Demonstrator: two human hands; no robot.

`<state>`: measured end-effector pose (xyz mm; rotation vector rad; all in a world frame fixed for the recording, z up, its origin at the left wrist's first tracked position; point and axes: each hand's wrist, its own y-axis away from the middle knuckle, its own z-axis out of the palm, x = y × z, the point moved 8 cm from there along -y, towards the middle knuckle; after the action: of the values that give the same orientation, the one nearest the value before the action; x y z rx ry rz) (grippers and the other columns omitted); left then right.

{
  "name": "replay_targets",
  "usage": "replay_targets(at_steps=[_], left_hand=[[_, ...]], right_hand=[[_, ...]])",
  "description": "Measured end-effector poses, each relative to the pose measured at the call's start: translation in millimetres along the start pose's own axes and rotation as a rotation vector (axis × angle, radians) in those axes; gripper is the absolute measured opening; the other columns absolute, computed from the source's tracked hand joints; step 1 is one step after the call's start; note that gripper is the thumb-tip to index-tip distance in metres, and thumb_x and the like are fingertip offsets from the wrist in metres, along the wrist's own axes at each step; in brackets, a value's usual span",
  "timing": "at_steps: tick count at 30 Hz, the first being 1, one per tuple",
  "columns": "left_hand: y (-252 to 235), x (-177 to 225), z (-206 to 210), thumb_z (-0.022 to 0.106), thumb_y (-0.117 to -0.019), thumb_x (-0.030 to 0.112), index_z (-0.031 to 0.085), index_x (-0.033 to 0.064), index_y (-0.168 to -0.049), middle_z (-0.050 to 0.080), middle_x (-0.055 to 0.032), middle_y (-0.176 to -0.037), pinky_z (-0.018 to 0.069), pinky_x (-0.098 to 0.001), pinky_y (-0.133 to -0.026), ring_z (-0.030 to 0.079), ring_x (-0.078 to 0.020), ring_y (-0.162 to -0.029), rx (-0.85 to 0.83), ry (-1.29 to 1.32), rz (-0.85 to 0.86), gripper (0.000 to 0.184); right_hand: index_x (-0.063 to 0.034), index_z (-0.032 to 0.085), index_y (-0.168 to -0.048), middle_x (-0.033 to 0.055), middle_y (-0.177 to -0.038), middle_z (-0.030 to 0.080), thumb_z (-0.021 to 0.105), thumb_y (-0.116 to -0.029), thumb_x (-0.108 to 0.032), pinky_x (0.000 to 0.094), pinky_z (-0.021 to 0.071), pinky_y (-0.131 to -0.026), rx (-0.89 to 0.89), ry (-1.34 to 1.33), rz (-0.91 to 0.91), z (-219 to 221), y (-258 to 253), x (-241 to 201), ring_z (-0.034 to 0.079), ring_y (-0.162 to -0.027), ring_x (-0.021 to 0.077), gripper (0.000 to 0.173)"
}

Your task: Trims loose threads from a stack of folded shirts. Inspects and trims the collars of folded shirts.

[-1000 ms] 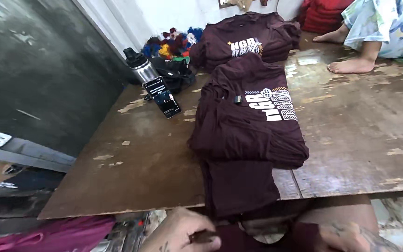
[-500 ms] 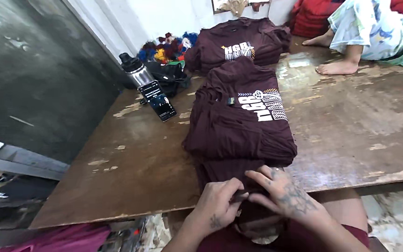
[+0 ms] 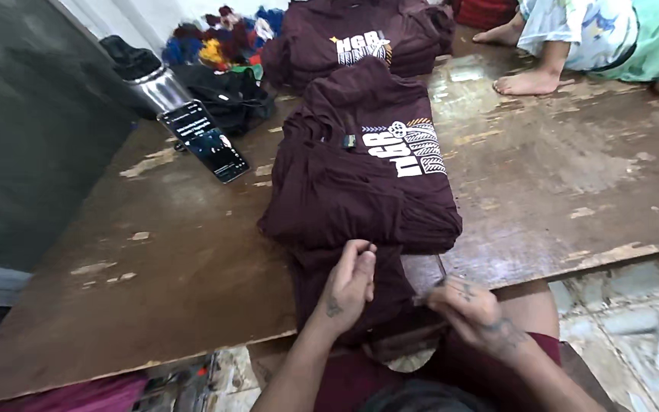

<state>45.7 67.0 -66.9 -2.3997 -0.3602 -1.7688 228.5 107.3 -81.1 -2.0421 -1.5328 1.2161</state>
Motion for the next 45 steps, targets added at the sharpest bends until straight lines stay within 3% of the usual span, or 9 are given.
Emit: replay_targets(at_steps=[5,8,11,16,25,38,41,43,45], left_hand=[[5,-6,-9,0.026,-0.1097,0.021,0.044,0.003,-0.125,0.066,0.0043,-0.092,0.0569,-0.0204,-0.053,0.069,-0.0063,-0.071,0.059,0.239,-0.006,0.029],[3,1,-1,0.035,-0.11,0.023,0.045,-0.0006,-0.126,0.069,0.0044,-0.092,0.0561,-0.0196,-0.054,0.069,-0.0047,-0.072,0.046,0.179,0.126,0.03],[5,5,7,0.047,-0.1057,0.021,0.049,-0.0079,-0.131,0.069,0.0001,-0.094,0.0503,-0.0183,-0.056,0.064,-0.0018,-0.071,-0.014,-0.068,0.174,0.038],[13,13,8,0.054,-0.0977,0.015,0.059,-0.0044,-0.135,0.071,-0.0138,-0.113,0.0569,-0.0326,-0.086,0.069,-0.0167,-0.096,-0.165,-0.408,0.237,0.042],[24,38,23,0.059,-0.0913,0.006,0.075,0.007,-0.116,0.075,-0.0107,-0.102,0.0589,-0.0452,-0.062,0.075,-0.028,-0.082,-0.21,-0.797,0.53,0.03],[26,40,24,0.057,-0.0928,0.006,0.074,0.0063,-0.118,0.076,-0.0106,-0.1,0.0595,-0.044,-0.062,0.075,-0.0272,-0.081,-0.207,-0.809,0.584,0.031],[20,37,17,0.056,-0.0951,0.008,0.072,0.0031,-0.121,0.075,-0.0127,-0.104,0.0604,-0.0424,-0.072,0.075,-0.0264,-0.087,-0.182,-0.707,0.494,0.031],[12,29,12,0.055,-0.0978,0.013,0.064,-0.0015,-0.131,0.072,-0.0123,-0.11,0.0586,-0.0336,-0.082,0.07,-0.0182,-0.092,-0.192,-0.508,0.325,0.037],[6,17,9,0.054,-0.0983,0.014,0.059,-0.0031,-0.135,0.069,-0.0096,-0.102,0.0584,-0.0286,-0.073,0.068,-0.0125,-0.082,-0.188,-0.363,0.201,0.04]], right_hand=[[-0.0092,0.072,-0.097,0.0074,-0.081,0.07,0.052,-0.1022,-0.027,0.0369,0.0548,-0.072,-0.138,0.109,0.072,-26,9,0,0.068,-0.075,0.0227,0.027],[-0.0059,0.07,-0.112,0.0103,-0.092,0.073,0.05,-0.1041,-0.039,0.0429,0.0564,-0.077,-0.106,0.053,0.152,-11,-16,-3,0.071,-0.083,0.025,0.04],[-0.0019,0.072,-0.104,0.0133,-0.091,0.075,0.058,-0.0997,-0.034,0.0518,0.0546,-0.082,-0.068,-0.017,0.195,15,-30,4,0.073,-0.085,0.0294,0.035],[-0.0024,0.072,-0.09,0.0129,-0.085,0.073,0.059,-0.0971,-0.013,0.0374,0.055,-0.084,-0.07,-0.199,0.142,9,-23,17,0.07,-0.085,0.025,0.018],[0.0,0.065,-0.088,0.0162,-0.083,0.068,0.05,-0.1029,-0.015,0.0355,0.052,-0.094,-0.036,-0.308,0.072,6,-16,21,0.068,-0.088,0.0253,0.026],[-0.0005,0.063,-0.089,0.0146,-0.082,0.067,0.05,-0.106,-0.02,0.0341,0.0469,-0.1,0.008,-0.409,0.075,4,-14,21,0.067,-0.088,0.0212,0.029],[0.0003,0.06,-0.085,0.0153,-0.081,0.064,0.042,-0.1098,-0.029,0.0336,0.0466,-0.101,-0.01,-0.438,0.127,3,-15,21,0.066,-0.089,0.021,0.042],[-0.0004,0.066,-0.087,0.016,-0.082,0.067,0.036,-0.1109,-0.038,0.0394,0.0512,-0.089,-0.061,-0.279,0.183,7,-21,18,0.067,-0.087,0.0258,0.054],[-0.0028,0.073,-0.096,0.0152,-0.088,0.072,0.045,-0.1058,-0.037,0.0503,0.0529,-0.085,-0.129,-0.132,0.197,17,-28,12,0.07,-0.087,0.0313,0.045]])
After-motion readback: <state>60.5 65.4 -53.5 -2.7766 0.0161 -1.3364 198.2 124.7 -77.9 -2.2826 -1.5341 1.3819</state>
